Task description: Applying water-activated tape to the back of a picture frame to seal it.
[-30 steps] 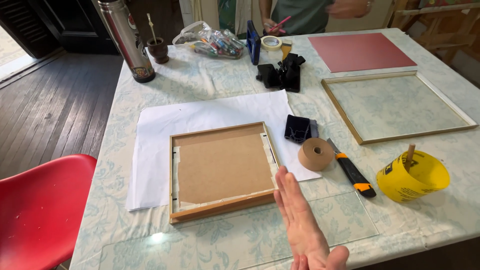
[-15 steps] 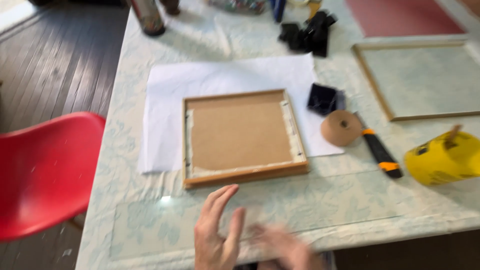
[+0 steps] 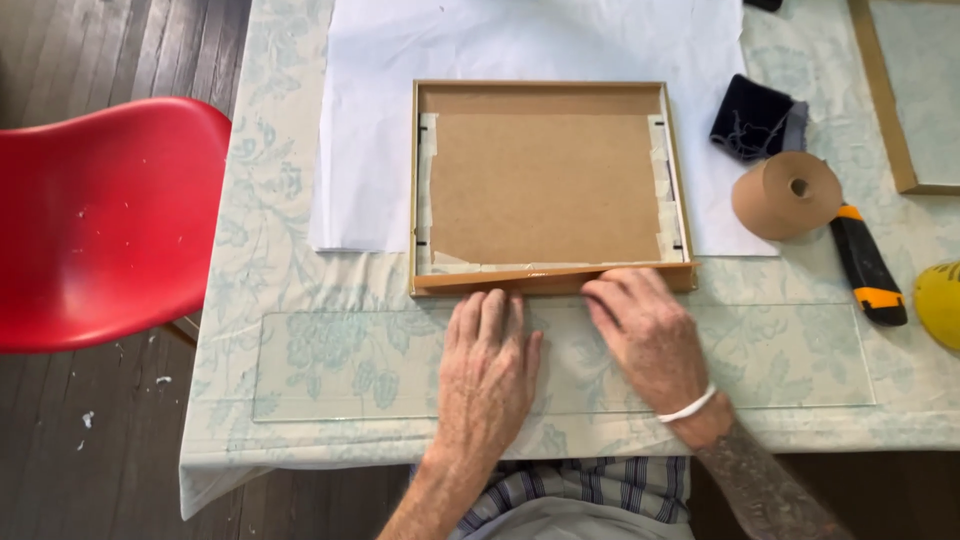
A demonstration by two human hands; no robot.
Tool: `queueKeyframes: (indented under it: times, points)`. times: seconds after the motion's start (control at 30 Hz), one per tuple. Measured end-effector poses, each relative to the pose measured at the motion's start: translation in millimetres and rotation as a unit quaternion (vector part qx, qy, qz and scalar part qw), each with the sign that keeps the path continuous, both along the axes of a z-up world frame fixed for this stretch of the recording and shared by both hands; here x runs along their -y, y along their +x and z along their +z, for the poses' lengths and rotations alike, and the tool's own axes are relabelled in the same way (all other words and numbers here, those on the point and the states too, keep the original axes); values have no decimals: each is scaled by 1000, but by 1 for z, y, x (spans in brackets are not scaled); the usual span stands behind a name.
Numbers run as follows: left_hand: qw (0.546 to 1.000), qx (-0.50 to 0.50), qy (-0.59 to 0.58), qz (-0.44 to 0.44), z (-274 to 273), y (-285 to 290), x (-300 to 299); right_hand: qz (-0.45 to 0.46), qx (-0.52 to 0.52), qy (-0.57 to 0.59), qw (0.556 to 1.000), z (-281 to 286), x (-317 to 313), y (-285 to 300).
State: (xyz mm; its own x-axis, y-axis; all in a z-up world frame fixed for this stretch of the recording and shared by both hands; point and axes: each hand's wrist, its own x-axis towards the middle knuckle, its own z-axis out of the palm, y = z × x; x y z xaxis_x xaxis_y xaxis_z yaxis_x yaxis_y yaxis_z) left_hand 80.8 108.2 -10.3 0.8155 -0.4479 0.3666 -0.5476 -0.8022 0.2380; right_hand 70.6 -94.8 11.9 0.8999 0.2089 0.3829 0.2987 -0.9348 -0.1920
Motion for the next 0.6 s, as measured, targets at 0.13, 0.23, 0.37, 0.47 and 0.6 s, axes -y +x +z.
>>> queueKeyframes:
  times: [0.13, 0.23, 0.37, 0.47, 0.6]
  points:
    - [999, -8, 41, 31, -12, 9, -20, -20, -18, -9, 1000, 12, 6, 0]
    - [998, -6, 34, 49, -10, 11, -36, -10, -6, -20, 1000, 20, -4, 5]
    - [997, 21, -32, 62, 17, 10, -54, 8, 2, -32, 999, 20, -18, 10]
    - [993, 48, -79, 75, 13, 14, -60, -27, -14, -46, 999, 6, -26, 13]
    - [991, 58, -86, 88, 10, 15, -68, -13, -14, -61, 998, 2, -46, 21]
